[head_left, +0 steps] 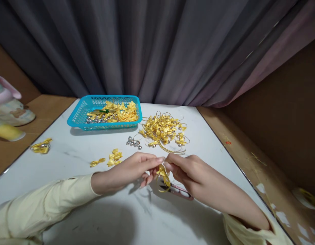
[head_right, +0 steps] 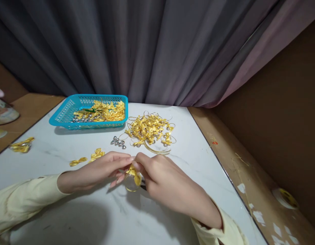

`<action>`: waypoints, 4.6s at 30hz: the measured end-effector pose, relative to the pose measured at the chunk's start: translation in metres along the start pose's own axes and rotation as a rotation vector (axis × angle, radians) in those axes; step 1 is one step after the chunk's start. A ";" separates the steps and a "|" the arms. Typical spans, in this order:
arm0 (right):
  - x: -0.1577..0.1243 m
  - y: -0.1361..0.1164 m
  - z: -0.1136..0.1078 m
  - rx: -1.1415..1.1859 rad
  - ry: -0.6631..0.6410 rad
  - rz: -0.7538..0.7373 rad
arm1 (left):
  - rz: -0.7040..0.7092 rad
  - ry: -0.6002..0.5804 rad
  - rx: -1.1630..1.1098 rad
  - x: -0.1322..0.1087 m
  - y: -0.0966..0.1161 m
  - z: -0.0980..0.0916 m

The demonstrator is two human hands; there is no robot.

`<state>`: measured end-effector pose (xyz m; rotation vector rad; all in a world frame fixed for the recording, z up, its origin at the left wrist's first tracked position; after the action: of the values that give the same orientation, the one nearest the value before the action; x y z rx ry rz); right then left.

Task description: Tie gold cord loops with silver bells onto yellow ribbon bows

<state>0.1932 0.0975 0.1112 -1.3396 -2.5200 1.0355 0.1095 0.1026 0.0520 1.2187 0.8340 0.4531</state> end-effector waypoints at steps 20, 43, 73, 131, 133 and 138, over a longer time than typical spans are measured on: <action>0.006 -0.002 -0.004 0.068 0.081 -0.090 | 0.234 -0.014 0.177 -0.001 0.019 -0.003; -0.046 0.050 0.075 -0.670 0.323 -0.125 | -0.004 -0.005 -0.390 0.011 -0.010 -0.013; 0.015 0.038 0.012 0.273 0.406 0.199 | 0.109 0.196 -0.409 0.021 -0.009 -0.036; -0.007 0.011 -0.008 -0.039 0.544 0.026 | 0.238 0.362 -0.149 0.016 0.001 -0.046; -0.007 0.011 -0.008 -0.036 0.539 0.031 | 0.246 0.369 -0.147 0.015 0.002 -0.046; 0.001 0.022 -0.010 0.055 0.476 0.141 | 0.276 0.368 -0.113 0.013 0.006 -0.045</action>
<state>0.2118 0.1115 0.1055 -1.5464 -2.0607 0.6924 0.0837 0.1425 0.0486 1.1661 0.9385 0.9582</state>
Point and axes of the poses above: each hand's wrist, its own x-axis towards the middle knuckle, its own z-axis out of the palm, y = z × x, the point moved 8 cm from there along x, towards the middle knuckle, and after that the axes turned 4 degrees about x, right-handed, at the moved point
